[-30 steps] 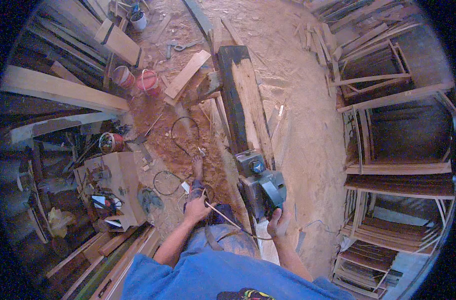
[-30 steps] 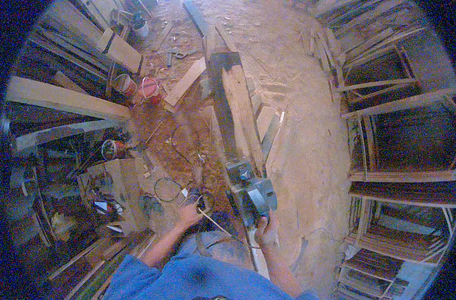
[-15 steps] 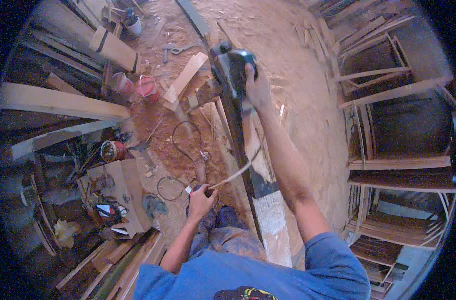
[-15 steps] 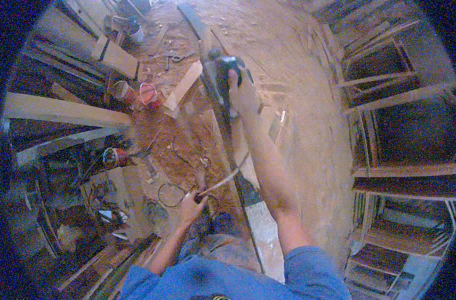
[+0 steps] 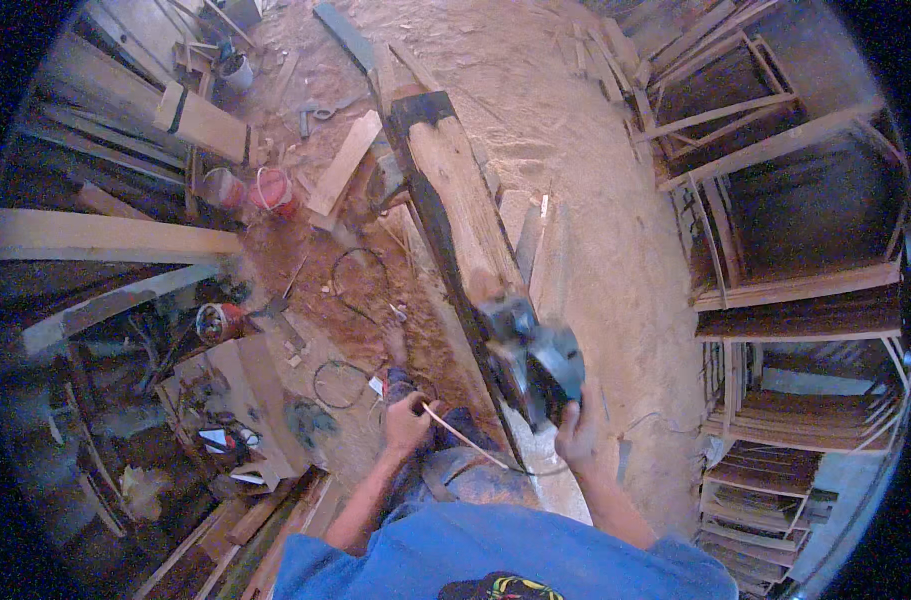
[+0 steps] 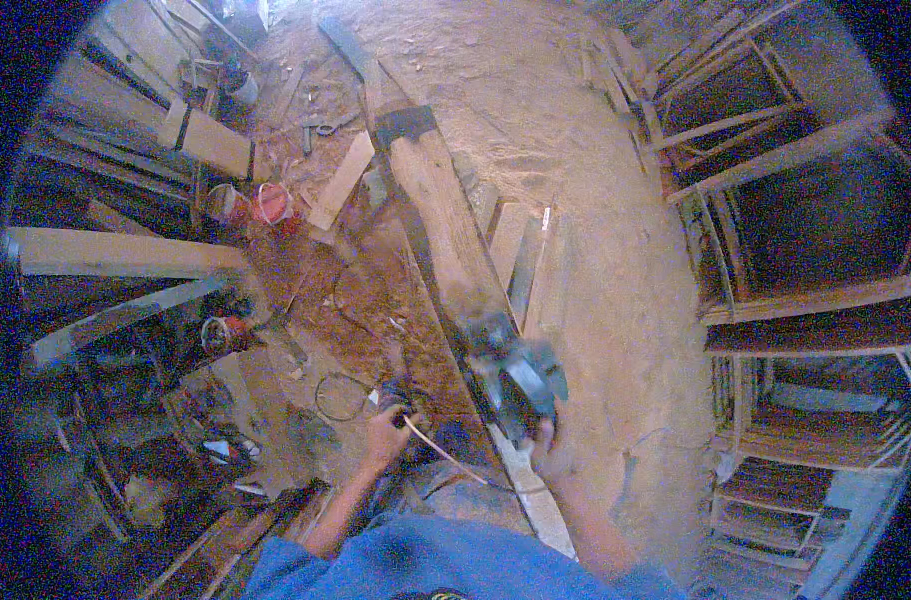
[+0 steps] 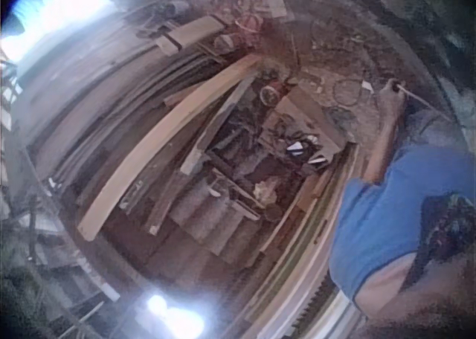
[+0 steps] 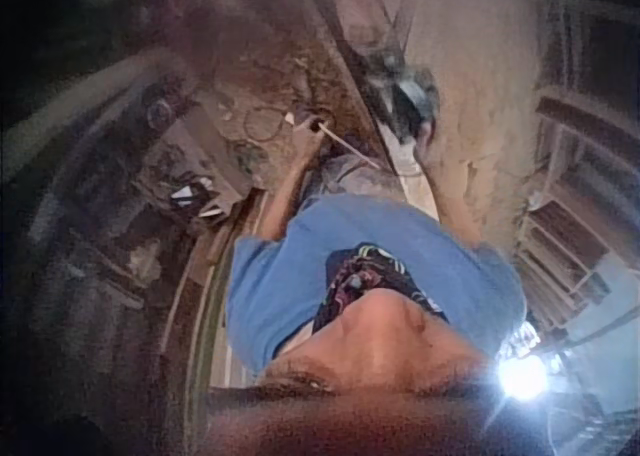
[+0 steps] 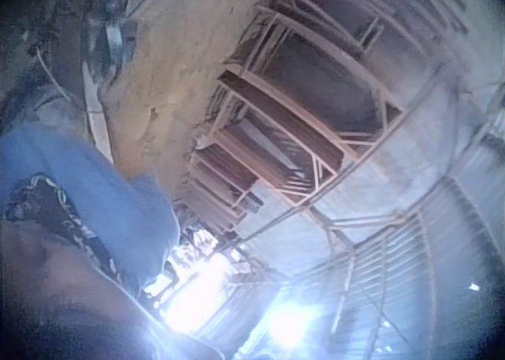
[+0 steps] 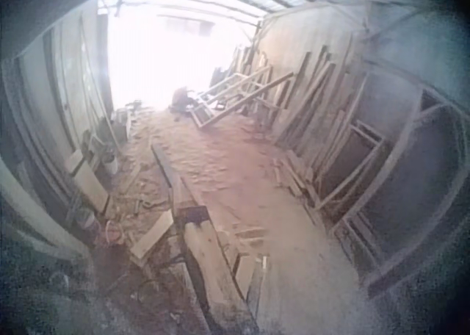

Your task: The person uses a handheld electric sander to smooth the surface of a long wooden plank. They repeatedly flip the plank to sand both sides and move the sander along the length of the wood.

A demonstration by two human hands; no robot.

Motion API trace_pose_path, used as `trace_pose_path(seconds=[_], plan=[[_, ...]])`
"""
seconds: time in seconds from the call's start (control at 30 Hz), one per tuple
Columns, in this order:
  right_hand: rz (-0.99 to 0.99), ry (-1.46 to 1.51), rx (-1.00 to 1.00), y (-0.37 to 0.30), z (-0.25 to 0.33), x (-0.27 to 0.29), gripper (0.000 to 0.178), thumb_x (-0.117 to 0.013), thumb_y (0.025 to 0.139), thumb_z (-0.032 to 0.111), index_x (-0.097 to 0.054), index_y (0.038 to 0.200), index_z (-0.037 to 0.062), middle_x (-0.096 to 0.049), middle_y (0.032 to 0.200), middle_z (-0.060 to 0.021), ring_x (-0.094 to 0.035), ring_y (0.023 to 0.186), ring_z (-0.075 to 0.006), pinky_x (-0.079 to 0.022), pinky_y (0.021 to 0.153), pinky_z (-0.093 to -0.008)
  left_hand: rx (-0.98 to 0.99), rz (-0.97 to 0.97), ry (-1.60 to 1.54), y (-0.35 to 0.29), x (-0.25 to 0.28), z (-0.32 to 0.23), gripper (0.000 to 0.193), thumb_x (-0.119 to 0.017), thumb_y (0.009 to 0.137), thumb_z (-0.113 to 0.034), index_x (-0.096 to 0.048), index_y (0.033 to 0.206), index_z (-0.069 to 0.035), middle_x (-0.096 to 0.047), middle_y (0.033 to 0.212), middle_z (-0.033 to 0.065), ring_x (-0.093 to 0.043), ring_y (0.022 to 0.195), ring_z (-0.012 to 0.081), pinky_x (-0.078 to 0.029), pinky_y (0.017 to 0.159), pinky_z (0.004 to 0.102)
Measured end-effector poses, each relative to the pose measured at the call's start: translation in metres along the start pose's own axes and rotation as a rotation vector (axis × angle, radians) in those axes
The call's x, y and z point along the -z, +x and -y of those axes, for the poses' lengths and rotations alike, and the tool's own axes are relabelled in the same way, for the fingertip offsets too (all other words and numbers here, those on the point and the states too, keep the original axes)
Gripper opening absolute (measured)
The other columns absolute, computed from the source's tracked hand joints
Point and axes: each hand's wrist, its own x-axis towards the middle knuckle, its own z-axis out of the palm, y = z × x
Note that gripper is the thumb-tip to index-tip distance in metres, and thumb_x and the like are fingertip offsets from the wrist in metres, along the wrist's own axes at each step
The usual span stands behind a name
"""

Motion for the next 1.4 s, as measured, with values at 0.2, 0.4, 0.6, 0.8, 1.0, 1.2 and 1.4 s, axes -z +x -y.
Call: trace_pose_path(seconds=[0.2,0.4,0.6,0.8,1.0,1.2,1.4], plan=[[-0.045,-0.204,0.025,0.037,-0.021,-0.008,0.048,-0.045,0.104,0.031,-0.049,0.138,-0.0013,-0.061,0.123,-0.0273,-0.060,0.112,-0.0422,-0.049,0.096,-0.0477,-0.030,0.068,-0.012,-0.002,0.007,-0.017,0.033,-0.080,0.082,-0.034,-0.074,0.093,-0.004,-0.072,0.078,0.0166,-0.072,0.073,0.0288,-0.054,0.068,0.0376],[0.055,-0.083,0.042,0.252,0.087,-0.105,0.048,-0.044,0.106,0.038,-0.055,0.136,0.0018,-0.065,0.118,-0.0288,-0.063,0.113,-0.0423,-0.048,0.096,-0.0460,0.069,-0.083,-0.130,0.010,0.011,0.005,0.029,-0.078,0.083,-0.031,-0.073,0.088,-0.002,-0.069,0.071,0.0145,-0.066,0.062,0.0264,-0.051,0.062,0.0380],[-0.046,-0.059,0.243,0.388,0.099,-0.150,0.054,-0.047,0.103,0.045,-0.054,0.138,0.0043,-0.060,0.131,-0.0272,-0.057,0.123,-0.0453,-0.046,0.102,-0.0471,-0.177,-0.181,-0.031,0.038,0.002,-0.012,0.031,-0.077,0.083,-0.032,-0.071,0.084,-0.002,-0.061,0.061,0.0136,-0.058,0.054,0.0218,-0.044,0.055,0.0363],[-0.003,-0.024,0.175,0.299,0.051,-0.111,0.056,-0.049,0.104,0.044,-0.054,0.138,-0.0002,-0.063,0.128,-0.0250,-0.058,0.124,-0.0321,-0.043,0.106,-0.0391,-0.027,-0.301,-0.297,0.023,-0.003,0.001,0.037,-0.071,0.093,-0.026,-0.061,0.069,0.001,-0.050,0.056,0.0020,-0.043,0.058,0.0082,-0.036,0.052,0.0324],[0.027,-0.031,-0.125,0.060,-0.022,0.005,0.051,-0.047,0.106,0.030,-0.046,0.142,-0.0054,-0.058,0.131,-0.0241,-0.055,0.122,-0.0337,-0.039,0.108,-0.0402,-0.284,-0.335,-0.248,0.007,-0.026,-0.016,0.034,-0.071,0.092,-0.026,-0.064,0.068,-0.002,-0.057,0.059,0.0106,-0.053,0.054,0.0202,-0.041,0.054,0.0364],[-0.008,0.009,-0.076,-0.074,-0.075,0.064,0.057,-0.047,0.105,0.038,-0.045,0.143,-0.0039,-0.062,0.123,-0.0230,-0.061,0.113,-0.0313,-0.046,0.100,-0.0413,-0.487,-0.175,0.138,-0.007,-0.045,-0.060,0.024,-0.072,0.088,-0.029,-0.070,0.085,-0.005,-0.064,0.081,0.0115,-0.060,0.082,0.0324,-0.047,0.075,0.0442],[0.017,0.027,-0.198,-0.046,-0.067,0.058,0.056,-0.048,0.105,0.037,-0.046,0.141,-0.0059,-0.062,0.115,-0.0178,-0.061,0.101,-0.0263,-0.050,0.091,-0.0383,-0.390,-0.170,0.030,-0.007,-0.068,-0.057,0.036,-0.050,0.101,-0.031,-0.061,0.122,-0.003,-0.055,0.118,0.0242,-0.055,0.106,0.0365,-0.042,0.097,0.0446]])
